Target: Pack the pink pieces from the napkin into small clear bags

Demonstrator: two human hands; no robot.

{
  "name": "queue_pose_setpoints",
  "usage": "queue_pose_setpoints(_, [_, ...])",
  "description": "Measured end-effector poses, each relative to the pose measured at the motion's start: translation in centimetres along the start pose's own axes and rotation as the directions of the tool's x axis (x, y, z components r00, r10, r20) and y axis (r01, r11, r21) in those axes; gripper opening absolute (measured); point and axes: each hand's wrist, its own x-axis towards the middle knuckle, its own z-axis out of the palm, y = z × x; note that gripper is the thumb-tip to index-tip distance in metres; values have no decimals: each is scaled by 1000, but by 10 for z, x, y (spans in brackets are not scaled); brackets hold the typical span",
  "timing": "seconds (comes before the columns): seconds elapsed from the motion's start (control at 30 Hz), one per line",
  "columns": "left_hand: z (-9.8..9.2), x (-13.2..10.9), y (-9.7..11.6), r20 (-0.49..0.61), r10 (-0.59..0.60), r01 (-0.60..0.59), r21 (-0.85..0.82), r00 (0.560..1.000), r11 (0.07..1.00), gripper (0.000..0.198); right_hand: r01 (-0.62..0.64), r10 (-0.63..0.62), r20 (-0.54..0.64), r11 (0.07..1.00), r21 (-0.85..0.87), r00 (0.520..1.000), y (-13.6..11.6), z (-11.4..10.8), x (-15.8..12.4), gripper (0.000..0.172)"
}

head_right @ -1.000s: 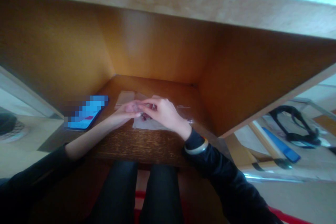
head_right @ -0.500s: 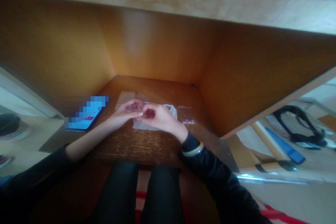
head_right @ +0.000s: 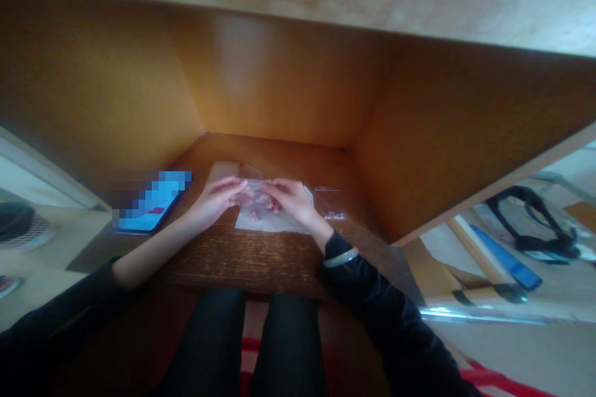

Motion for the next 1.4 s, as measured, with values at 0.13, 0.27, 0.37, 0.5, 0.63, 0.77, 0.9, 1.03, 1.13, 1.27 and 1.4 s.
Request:
queue_pose_setpoints(0.13, [0,-2,2,1,13,-13,34,1000,999,26,-6,6,0,995,101,1000,0,2,0,23])
queue_pose_setpoints(0.27, [1,-2,3,-5,23,-23,60,1000,998,26,29,-31,11,991,129,999,-2,3,-1,23])
queue_pose_setpoints(0.37, [1,-3,4,3,8,-8,82,1000,997,25,14,-18,40,995,102,999,-4,4,-3,25])
queue_pose_setpoints(0.5, [3,-5,6,37,64,-71,212,997,975,19,50,-54,94,998,37,994,-6,7,-5,26])
queue_pose_setpoints(0.63, [2,-6,7,90,160,-182,368,983,912,16,92,-95,144,995,24,985,-4,11,-7,25])
queue_pose_setpoints(0.77, [-1,-5,3,132,167,-207,410,977,888,18,106,-109,165,994,29,980,0,13,-7,24])
queue_pose_setpoints(0.9, [-2,-4,0,156,168,-220,429,973,876,17,107,-106,163,994,5,981,2,13,-8,23])
queue_pose_setpoints(1.03, [-1,-4,-2,173,205,-262,437,963,861,18,86,-76,144,994,-65,987,-1,14,-11,24])
queue_pose_setpoints(1.13, [0,-4,0,121,245,-273,454,962,848,22,66,-56,157,996,-60,986,-5,15,-13,24])
queue_pose_setpoints(1.27, [2,-5,3,126,246,-276,449,961,850,23,50,-49,166,999,-7,985,-10,14,-13,23])
queue_pose_setpoints(1.4, [5,-4,3,174,221,-276,438,960,855,19,9,-13,184,1000,22,983,-12,13,-14,23])
